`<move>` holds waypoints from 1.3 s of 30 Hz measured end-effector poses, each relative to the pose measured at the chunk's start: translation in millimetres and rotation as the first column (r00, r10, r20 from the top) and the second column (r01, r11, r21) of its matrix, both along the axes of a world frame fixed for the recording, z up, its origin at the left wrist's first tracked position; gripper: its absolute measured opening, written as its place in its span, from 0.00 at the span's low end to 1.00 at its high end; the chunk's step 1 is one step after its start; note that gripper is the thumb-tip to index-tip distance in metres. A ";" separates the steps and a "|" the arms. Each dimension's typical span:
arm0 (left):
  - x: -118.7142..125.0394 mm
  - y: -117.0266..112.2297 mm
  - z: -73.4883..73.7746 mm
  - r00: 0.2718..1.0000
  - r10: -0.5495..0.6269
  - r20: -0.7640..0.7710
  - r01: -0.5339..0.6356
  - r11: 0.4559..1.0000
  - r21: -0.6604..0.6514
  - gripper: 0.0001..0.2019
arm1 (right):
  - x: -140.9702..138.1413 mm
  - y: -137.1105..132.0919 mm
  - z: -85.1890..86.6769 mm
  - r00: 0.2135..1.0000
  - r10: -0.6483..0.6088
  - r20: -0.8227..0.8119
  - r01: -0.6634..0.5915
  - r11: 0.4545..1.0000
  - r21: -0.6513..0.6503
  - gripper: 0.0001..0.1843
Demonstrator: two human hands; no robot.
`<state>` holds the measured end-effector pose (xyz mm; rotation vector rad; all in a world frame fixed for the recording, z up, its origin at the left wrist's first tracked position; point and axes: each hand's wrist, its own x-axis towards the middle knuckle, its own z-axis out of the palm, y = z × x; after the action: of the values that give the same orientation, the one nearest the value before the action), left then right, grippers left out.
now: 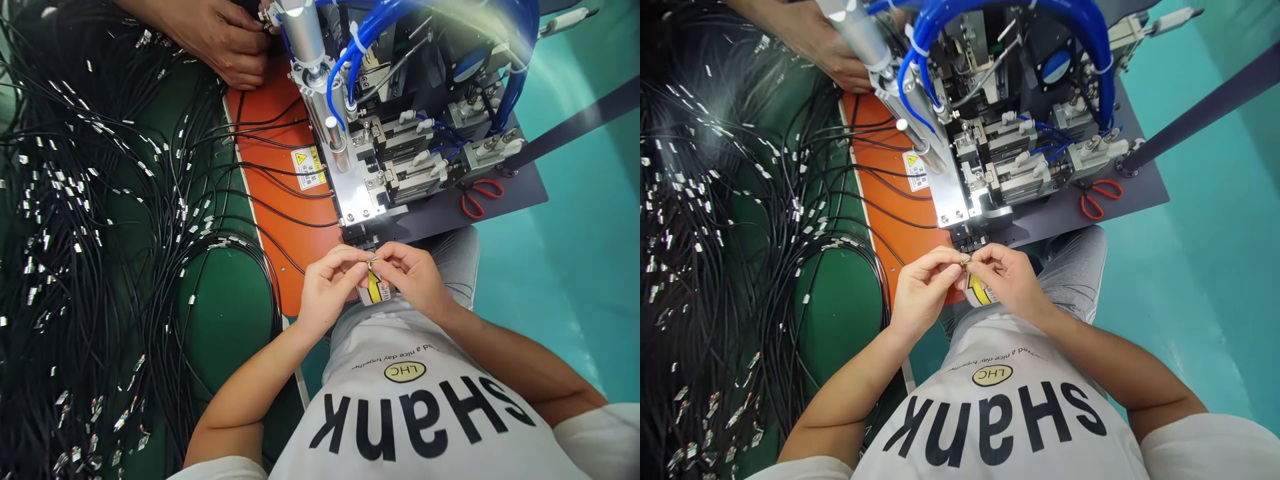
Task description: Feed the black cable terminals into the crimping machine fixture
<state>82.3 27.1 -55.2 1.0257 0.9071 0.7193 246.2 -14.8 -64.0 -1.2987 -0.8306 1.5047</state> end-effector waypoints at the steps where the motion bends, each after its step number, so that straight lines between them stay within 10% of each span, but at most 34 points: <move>1: -0.6 1.6 1.5 1.000 -0.012 0.012 0.013 0.999 -0.041 0.07 | 0.3 -0.1 -1.3 1.000 0.006 0.015 -0.007 1.000 0.008 0.08; 10: -2.2 9.0 5.2 0.995 -0.062 0.083 0.083 0.957 -0.277 0.07 | 2.0 -2.3 -5.7 0.992 0.030 0.123 -0.043 0.993 0.107 0.06; 18: 4.7 -3.7 -1.0 0.994 0.089 -0.061 -0.097 0.983 -0.157 0.10 | -7.3 -5.2 -11.1 0.909 -0.134 0.395 0.026 0.963 0.268 0.06; 39: 10.4 -2.2 5.9 0.987 0.078 -0.139 -0.093 0.990 -0.105 0.12 | 4.6 -3.2 3.1 0.894 -0.110 0.433 0.029 0.981 0.190 0.02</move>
<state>92.7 24.9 -49.3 0.9494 1.1021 0.6696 250.9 -18.0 -60.9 -1.5413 -1.1673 1.0578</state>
